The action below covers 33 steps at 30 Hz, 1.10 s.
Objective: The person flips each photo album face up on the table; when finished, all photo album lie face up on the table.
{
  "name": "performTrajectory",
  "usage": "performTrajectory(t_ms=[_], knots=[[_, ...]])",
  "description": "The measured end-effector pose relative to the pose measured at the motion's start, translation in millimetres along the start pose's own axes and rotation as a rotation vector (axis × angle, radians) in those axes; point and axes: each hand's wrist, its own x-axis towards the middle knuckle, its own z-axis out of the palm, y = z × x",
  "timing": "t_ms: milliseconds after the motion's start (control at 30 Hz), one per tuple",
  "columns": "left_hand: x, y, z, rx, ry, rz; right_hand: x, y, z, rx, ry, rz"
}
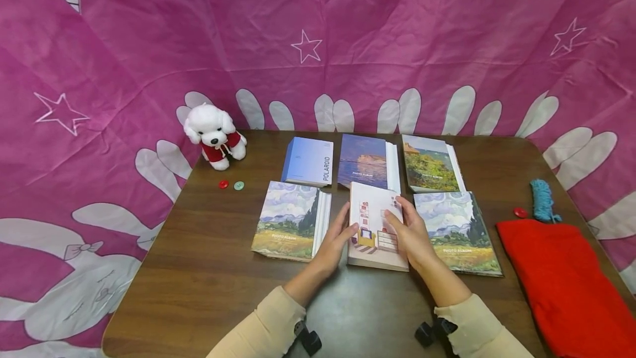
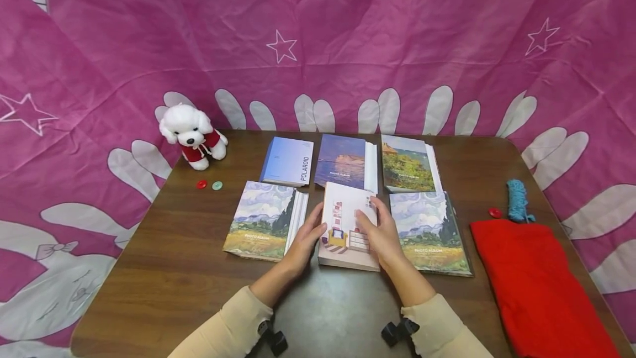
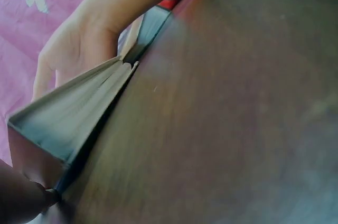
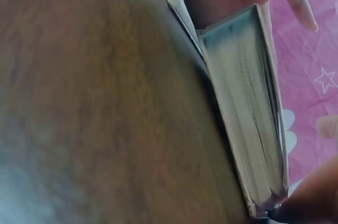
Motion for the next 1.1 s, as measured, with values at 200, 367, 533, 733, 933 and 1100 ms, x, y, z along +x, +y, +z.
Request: performTrajectory(t_ms=[200,367,533,733,933,1100], knots=[[1.8,1.1,-2.2,0.045,0.073,-0.074,0,1,1,-0.022,-0.005,-0.037],[3.3,9.2,-7.0,0.174,0.143,-0.036,-2,0,-3,-0.062,0.000,-0.046],[6.4,20.1,-10.7,0.282,0.197,0.009,-7,-4,-8,-0.110,0.005,-0.077],[14.3,27.3,-6.3,0.343,0.174,0.079,-9,-8,-18,-0.152,0.012,-0.115],[28.6,25.9,6.4,0.406,0.114,0.184,-14,-13,-32,-0.232,0.035,-0.150],[37.7,21.7,23.0,0.454,0.095,0.192,-16,-16,-50,-0.266,0.072,-0.187]])
